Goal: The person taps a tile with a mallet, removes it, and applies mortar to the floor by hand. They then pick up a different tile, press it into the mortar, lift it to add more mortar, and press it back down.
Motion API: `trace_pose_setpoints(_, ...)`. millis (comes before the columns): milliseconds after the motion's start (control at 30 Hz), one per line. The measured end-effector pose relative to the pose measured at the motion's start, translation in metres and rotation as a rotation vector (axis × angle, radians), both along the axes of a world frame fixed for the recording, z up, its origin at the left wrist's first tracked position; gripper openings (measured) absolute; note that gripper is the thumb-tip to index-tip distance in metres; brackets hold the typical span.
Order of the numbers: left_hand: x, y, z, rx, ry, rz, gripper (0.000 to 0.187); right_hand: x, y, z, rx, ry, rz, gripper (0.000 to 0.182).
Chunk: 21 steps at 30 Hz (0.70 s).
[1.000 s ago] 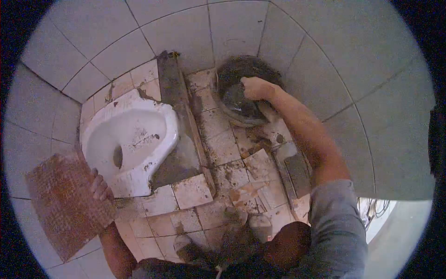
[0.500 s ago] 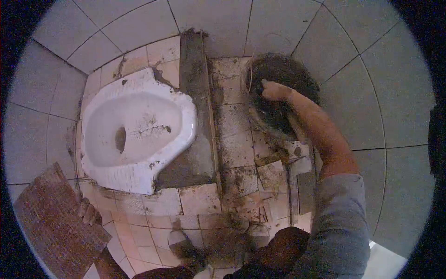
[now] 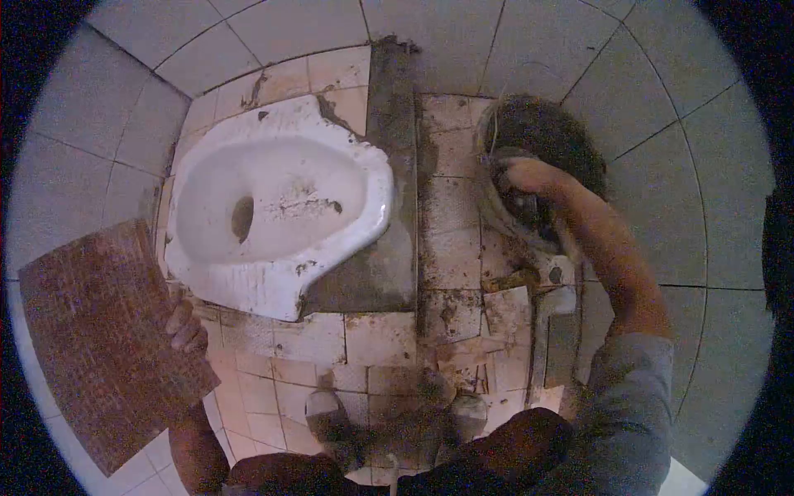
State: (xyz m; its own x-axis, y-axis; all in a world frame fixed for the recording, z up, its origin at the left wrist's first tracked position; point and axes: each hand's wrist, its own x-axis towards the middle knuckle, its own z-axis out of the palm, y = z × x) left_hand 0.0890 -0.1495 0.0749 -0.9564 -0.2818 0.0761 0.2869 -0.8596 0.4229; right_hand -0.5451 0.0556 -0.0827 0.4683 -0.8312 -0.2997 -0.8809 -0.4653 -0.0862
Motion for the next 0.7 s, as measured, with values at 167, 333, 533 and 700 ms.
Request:
trace_pose_setpoints(167,-0.007,-0.012,-0.007,-0.062,-0.002,-0.064,0.05,0.026,0.033,0.083,0.112,-0.635,-0.879,0.027)
trace_pose_setpoints(333,-0.013,-0.013,-0.03,0.096,0.117,-0.069,0.048,0.036,0.038,0.095,0.008,-0.815,-1.502,0.031)
trace_pose_setpoints(533,-0.012,-0.022,-0.013,-0.03,-0.055,-0.161,0.053,0.057,0.034,0.106,0.159,-0.807,-1.359,0.038)
trace_pose_setpoints(700,-0.013,-0.024,-0.036,0.055,0.123,-0.216,0.058,0.108,0.011,0.155,0.002,-1.324,-1.336,0.044)
